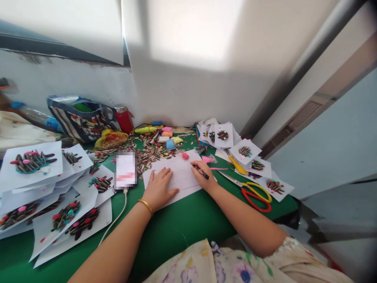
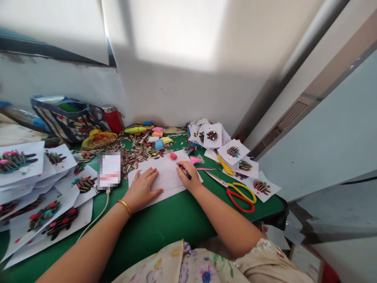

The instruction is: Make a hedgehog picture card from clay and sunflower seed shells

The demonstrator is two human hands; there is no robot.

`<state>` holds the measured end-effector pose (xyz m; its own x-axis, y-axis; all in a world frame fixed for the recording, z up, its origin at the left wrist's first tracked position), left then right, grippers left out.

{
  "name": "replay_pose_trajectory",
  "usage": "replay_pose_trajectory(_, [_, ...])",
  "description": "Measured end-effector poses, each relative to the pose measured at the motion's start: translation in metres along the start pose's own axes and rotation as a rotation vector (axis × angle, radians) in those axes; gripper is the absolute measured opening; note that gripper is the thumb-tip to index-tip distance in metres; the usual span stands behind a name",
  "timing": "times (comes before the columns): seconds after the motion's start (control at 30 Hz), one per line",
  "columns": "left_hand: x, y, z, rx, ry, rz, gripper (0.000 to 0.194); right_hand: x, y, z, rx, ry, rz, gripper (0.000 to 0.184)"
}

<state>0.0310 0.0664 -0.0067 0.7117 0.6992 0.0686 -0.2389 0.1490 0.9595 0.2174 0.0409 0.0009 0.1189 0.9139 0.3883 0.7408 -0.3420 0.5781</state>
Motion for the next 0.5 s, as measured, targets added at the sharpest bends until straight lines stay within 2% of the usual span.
replay_pose_trajectory(0.23, [-0.0019,0.0033,-0.0005,0.033,0.016,0.025,0.051,-0.0003,-0.0014,-0.0018,-0.016,0.010,0.000,0.025])
replay_pose_trajectory(0.5, [-0.0019,-0.0019,-0.0051,0.017,0.017,0.018,0.062,-0.0012,-0.0035,0.0051,0.017,-0.002,0.017,0.027])
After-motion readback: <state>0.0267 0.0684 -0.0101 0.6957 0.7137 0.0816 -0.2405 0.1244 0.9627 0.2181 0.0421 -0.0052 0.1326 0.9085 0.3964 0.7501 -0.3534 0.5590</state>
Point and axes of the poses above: each hand's wrist, its own x-axis towards the middle knuckle, its own y-axis out of the back of the hand, z = x × y, the point moved 9 cm from there along x, towards the middle knuckle, and after that the axes turned 6 degrees about -z, right-handed, at the moved point
